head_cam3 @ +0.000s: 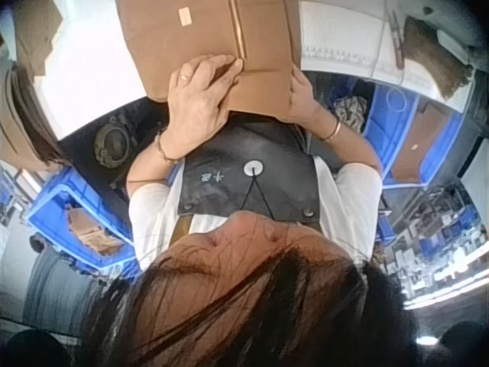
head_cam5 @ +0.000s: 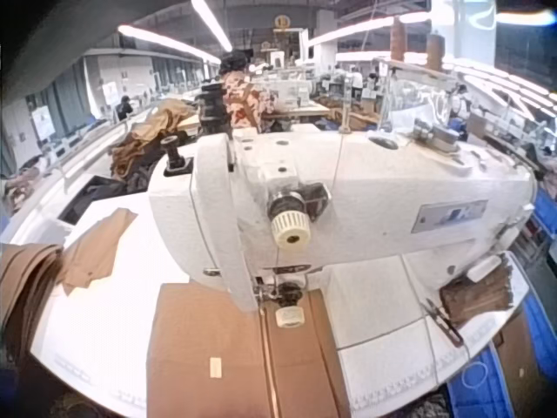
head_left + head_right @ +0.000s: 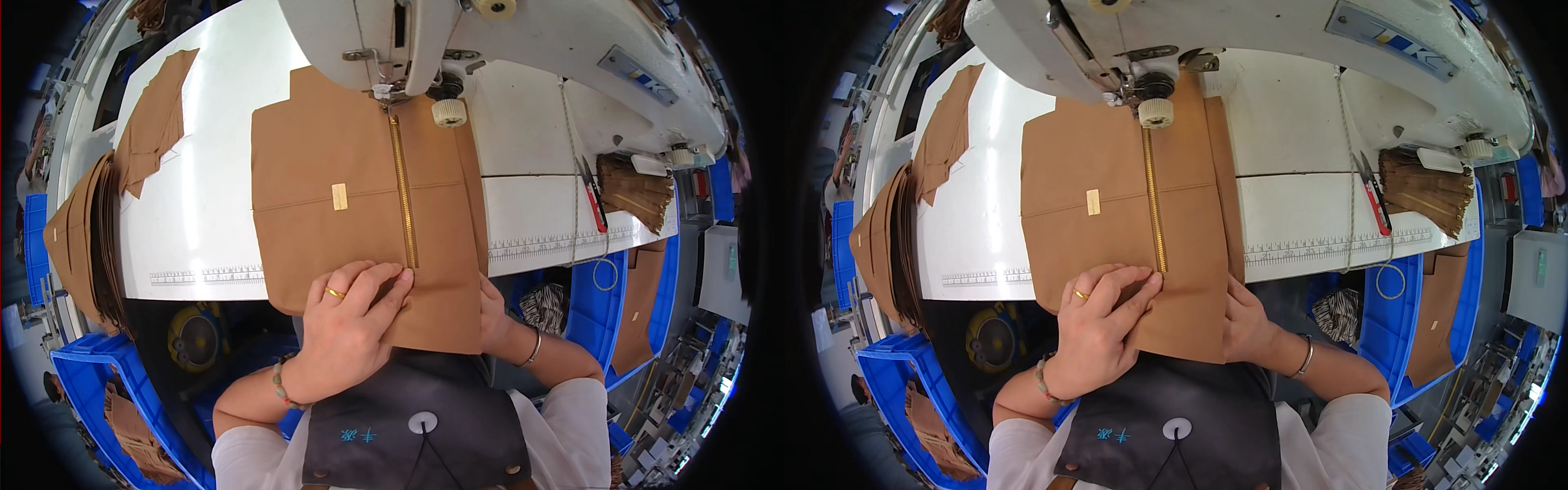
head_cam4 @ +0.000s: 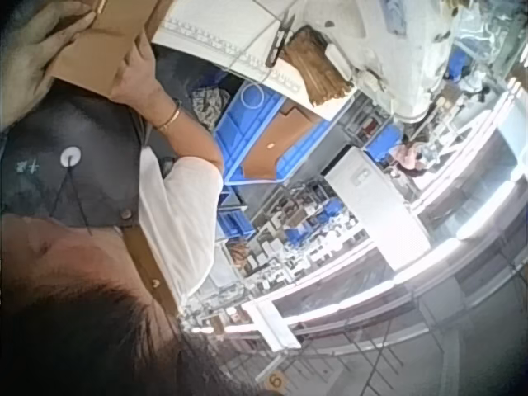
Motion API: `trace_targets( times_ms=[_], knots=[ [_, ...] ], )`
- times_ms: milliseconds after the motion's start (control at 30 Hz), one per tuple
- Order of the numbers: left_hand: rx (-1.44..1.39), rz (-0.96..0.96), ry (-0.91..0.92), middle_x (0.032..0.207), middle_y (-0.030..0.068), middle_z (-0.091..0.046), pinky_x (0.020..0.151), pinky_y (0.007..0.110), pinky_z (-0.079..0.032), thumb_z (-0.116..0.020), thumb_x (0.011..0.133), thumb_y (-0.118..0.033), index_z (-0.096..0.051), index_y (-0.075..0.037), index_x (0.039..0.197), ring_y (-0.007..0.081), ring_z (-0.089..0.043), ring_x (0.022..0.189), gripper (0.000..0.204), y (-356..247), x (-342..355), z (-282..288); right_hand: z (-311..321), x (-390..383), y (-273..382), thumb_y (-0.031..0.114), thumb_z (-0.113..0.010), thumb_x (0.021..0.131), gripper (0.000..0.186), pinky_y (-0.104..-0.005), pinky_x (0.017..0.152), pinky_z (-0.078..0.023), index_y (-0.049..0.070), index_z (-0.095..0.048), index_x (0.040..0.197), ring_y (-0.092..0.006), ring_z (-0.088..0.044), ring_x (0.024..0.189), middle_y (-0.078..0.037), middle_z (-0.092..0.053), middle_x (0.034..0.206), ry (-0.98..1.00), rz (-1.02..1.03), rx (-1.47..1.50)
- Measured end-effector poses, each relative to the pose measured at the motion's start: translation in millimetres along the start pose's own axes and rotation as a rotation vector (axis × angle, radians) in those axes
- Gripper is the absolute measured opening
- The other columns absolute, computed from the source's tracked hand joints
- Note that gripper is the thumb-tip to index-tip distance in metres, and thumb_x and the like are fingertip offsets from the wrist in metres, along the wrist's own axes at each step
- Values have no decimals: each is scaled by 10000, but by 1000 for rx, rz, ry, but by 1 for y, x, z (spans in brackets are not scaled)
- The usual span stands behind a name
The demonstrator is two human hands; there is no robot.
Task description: The person sews a zipper and bag components onto a leather piece using an industrial sewing machine.
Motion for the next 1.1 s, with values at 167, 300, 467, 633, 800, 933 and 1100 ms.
trace_targets(
  times_ms=[167,300,467,633,800,933,1100],
  knots=[
    [119,-39,107,1278,71,-643,945,433,-437,-760,813,-295,-713,-69,1285,282,-593,1171,526,-7,-2,-2,0,-5,0,264,-764,830,480,-495,1067,-522,46,-703,1253,-347,-662,1220,-139,-675,1305,6,-23,32],
    [161,-47,237,1401,111,-589,1004,487,-409,-673,764,-760,-654,-44,1361,319,-544,1276,932,-8,-8,-7,21,-12,-1,217,-762,858,247,-500,1029,-544,39,-742,1028,-312,-698,1092,-132,-709,1116,72,99,5],
    [198,-86,226,1436,100,-585,1034,500,-406,-592,760,-807,-656,-39,1353,310,-539,1302,973,-7,-12,-12,83,4,-36,96,-754,826,54,-489,1011,-549,54,-721,819,-268,-697,945,-90,-694,939,-59,-77,-150],
    [276,-92,185,1444,68,-596,1051,505,-410,-656,860,-612,-665,-56,1345,281,-555,1306,738,-9,-17,-17,60,43,-26,132,-770,835,184,-488,1028,-523,62,-734,1002,-268,-683,973,-81,-695,1020,27,-53,-13],
    [345,-156,81,1404,74,-635,1005,493,-480,-711,914,-353,-704,-70,1287,233,-599,1256,469,-8,-18,-19,21,50,-7,175,-723,883,301,-486,1059,-498,13,-719,1137,-274,-674,1060,-100,-697,1110,82,-20,-42],
    [277,-210,-42,1307,63,-687,994,459,-492,-754,873,-287,-751,-69,1159,213,-628,1185,360,-2,-5,-9,16,44,1,174,-715,885,341,-483,1059,-498,-40,-714,1150,-285,-664,1115,-132,-695,1143,95,70,-153],
    [-20,-200,99,1171,50,-711,888,412,-526,-867,733,-258,-752,-81,1006,234,-668,1007,345,26,35,3,16,46,6,158,-714,881,307,-470,1055,-505,-46,-725,1110,-290,-662,1099,-138,-693,1112,98,145,-196]
  ],
)
Point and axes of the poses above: each hand's wrist, its own x-axis towards the middle knuckle, its own z-axis out of the back of the hand, y = z × x, the point moved 9 cm from there along x, towards the middle knuckle
